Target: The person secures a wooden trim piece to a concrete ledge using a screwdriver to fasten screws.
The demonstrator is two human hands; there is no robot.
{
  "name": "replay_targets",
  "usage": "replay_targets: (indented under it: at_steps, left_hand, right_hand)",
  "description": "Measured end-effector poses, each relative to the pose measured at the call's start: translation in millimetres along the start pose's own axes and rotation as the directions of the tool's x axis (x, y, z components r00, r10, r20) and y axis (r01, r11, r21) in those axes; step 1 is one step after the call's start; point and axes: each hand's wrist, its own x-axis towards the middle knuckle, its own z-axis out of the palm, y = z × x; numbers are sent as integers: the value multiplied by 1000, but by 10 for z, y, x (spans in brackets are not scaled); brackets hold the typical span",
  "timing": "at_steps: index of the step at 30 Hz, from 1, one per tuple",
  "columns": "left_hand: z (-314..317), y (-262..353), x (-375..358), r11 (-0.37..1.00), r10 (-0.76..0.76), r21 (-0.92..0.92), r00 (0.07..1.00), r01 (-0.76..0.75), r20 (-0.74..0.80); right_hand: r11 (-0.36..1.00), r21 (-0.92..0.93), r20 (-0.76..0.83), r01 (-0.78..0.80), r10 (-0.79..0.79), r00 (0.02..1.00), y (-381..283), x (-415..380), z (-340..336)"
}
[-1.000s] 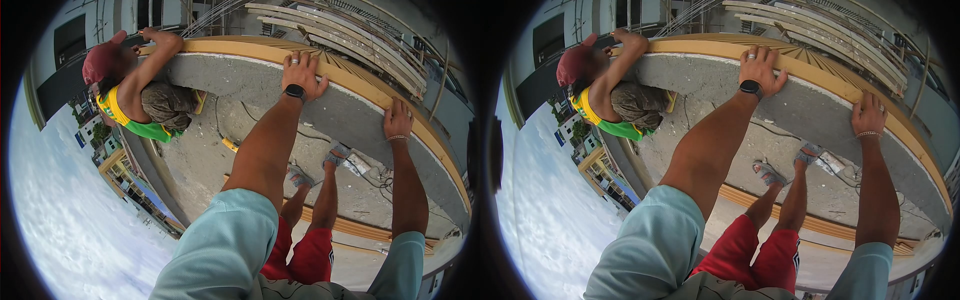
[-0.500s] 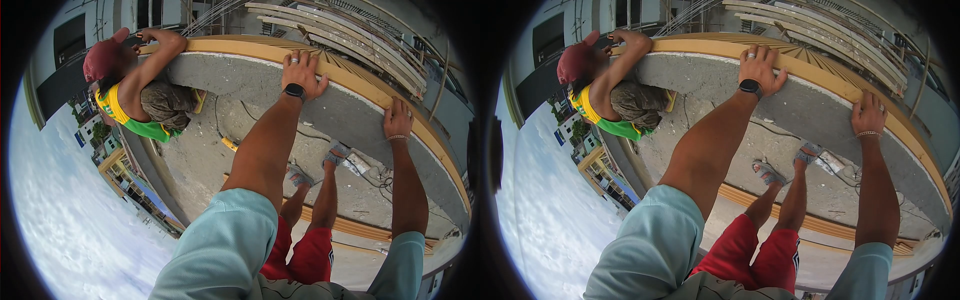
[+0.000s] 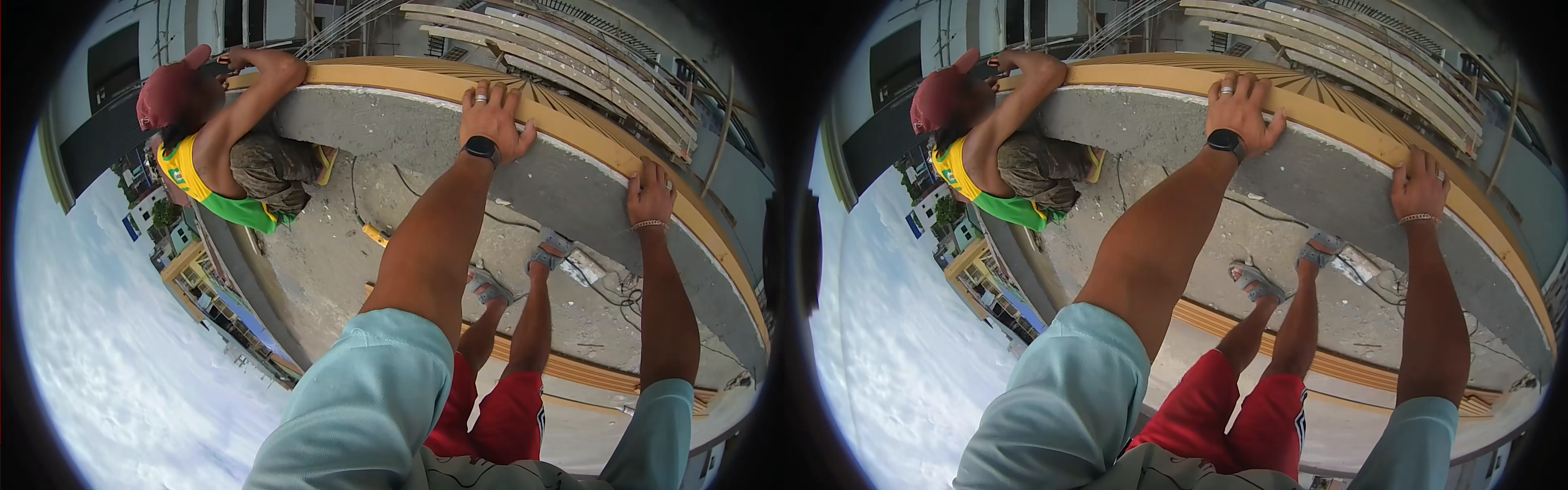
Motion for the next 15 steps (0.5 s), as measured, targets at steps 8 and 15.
replay_targets:
  at_steps: [8, 15]
  left_hand:
    - [7, -7, 1, 1000, 10, -9, 1000, -10, -18]
    - [9, -10, 1, 1000, 7, -6, 1000, -7, -4]
  right_hand:
    - [1000, -15, -2, 7, -7, 1000, 21, 2, 29]
    - [999, -32, 8, 3, -3, 1000, 7, 2, 12]
